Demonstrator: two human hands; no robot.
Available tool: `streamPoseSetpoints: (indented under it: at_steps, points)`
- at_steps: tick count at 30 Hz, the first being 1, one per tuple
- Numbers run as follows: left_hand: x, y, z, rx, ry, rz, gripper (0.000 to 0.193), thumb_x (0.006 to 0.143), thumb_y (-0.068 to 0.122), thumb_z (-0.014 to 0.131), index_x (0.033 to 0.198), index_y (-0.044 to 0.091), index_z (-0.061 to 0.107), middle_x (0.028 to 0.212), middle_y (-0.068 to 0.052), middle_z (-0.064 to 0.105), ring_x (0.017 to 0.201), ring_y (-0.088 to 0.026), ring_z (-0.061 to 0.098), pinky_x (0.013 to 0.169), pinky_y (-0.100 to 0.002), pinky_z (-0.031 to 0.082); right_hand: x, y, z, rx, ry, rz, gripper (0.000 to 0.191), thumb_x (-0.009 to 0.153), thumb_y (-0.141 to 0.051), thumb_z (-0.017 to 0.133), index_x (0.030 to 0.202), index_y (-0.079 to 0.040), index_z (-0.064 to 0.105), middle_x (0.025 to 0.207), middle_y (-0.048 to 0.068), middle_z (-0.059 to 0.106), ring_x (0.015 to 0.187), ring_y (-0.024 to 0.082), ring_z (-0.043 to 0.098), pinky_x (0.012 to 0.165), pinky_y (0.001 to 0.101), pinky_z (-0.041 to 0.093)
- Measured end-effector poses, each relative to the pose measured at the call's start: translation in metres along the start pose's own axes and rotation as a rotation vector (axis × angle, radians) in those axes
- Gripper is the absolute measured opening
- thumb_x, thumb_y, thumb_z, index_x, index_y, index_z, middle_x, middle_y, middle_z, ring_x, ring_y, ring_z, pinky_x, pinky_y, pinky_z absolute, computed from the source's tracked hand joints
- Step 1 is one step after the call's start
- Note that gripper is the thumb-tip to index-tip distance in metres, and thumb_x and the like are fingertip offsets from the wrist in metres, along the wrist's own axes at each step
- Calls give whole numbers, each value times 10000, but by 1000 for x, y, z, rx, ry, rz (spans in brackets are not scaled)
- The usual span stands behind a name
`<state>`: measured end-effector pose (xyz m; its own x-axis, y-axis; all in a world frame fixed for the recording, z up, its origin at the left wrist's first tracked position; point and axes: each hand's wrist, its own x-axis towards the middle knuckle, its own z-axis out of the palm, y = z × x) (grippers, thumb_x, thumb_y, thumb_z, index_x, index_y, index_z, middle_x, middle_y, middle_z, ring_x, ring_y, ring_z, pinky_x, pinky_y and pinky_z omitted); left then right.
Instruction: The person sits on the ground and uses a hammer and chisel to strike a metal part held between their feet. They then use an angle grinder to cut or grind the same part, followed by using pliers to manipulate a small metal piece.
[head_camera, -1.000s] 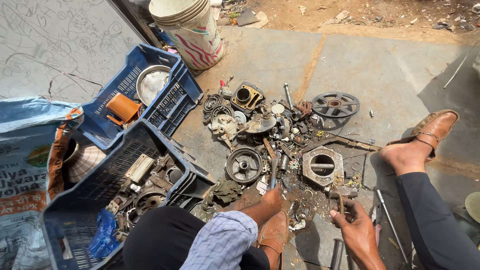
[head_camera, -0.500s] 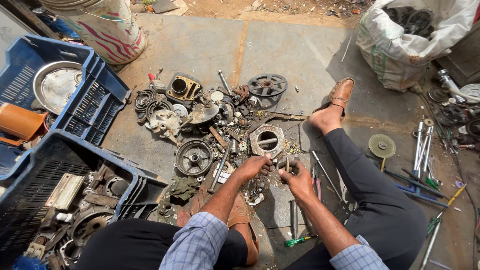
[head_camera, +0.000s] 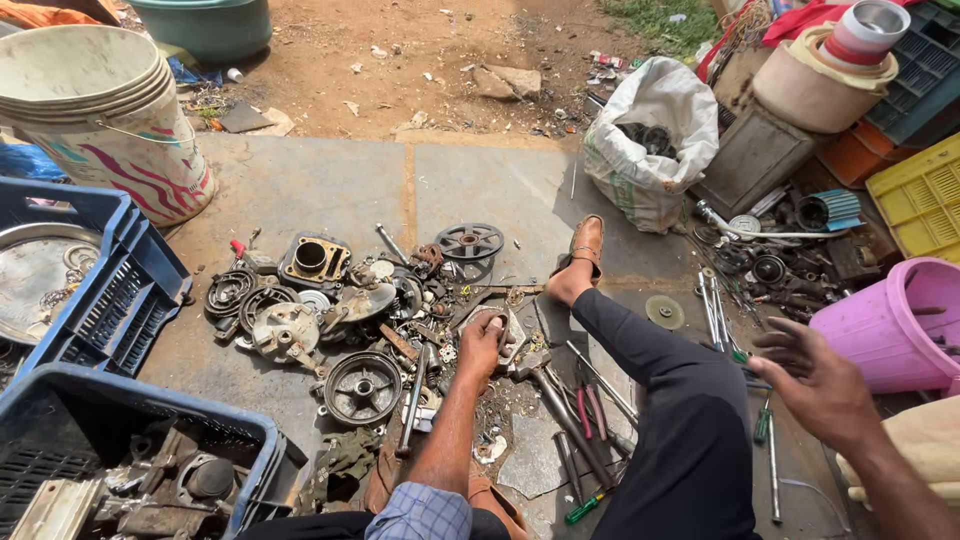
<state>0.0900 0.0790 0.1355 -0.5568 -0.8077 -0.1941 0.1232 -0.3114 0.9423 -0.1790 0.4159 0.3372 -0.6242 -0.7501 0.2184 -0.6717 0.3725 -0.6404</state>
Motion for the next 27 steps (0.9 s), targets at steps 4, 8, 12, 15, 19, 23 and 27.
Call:
streamPoseSetpoints:
  at_steps: [4,8,12,15,19,23,27]
  points:
    - [4,5,-4,-10,75,68,252,1059,179,530,1193,61,708,807,-87,710,629,-138,548,568,-312,433,-18,66,-104,-40,298,143,639,931,-147,736,1495,8,479,1157,233,705,1031,290,708,890,423,583]
    - [6,-6,-14,-25,151,66,255,1013,134,552,1200,51,705,944,-88,735,796,-151,666,713,-312,543,22,130,-116,-66,332,189,617,994,-150,727,1515,34,453,1110,301,682,951,369,713,810,490,597]
    - [3,-9,-30,137,202,167,280,952,162,666,1218,81,700,1088,-56,727,952,-130,680,806,-304,525,62,156,-94,-573,91,205,622,929,-297,784,1437,12,600,1028,249,763,927,357,768,878,474,612]
    - [1,-9,-37,373,252,100,386,842,275,820,1164,86,718,925,-66,721,741,-164,617,663,-338,488,93,160,-39,-733,-76,250,639,877,-391,805,1395,-43,665,1082,209,792,1050,338,749,960,432,567]
    - [8,-21,-38,503,228,298,377,770,267,877,1047,58,727,848,9,716,667,-109,601,605,-288,497,91,182,77,-674,-384,294,551,904,-375,767,1282,13,666,1148,185,767,1072,349,734,940,441,572]
    - [26,-32,-39,689,191,35,341,834,320,827,1044,71,726,772,-67,669,653,-174,579,605,-361,470,102,212,160,-504,-422,317,668,830,-401,786,1312,32,625,1147,209,762,1116,342,722,1000,432,541]
    - [31,-45,-58,844,95,58,398,964,386,672,1165,45,637,962,-170,691,841,-328,639,734,-467,486,136,236,211,-376,-265,488,757,839,-503,797,1307,72,644,1215,272,710,1129,379,707,982,445,547]
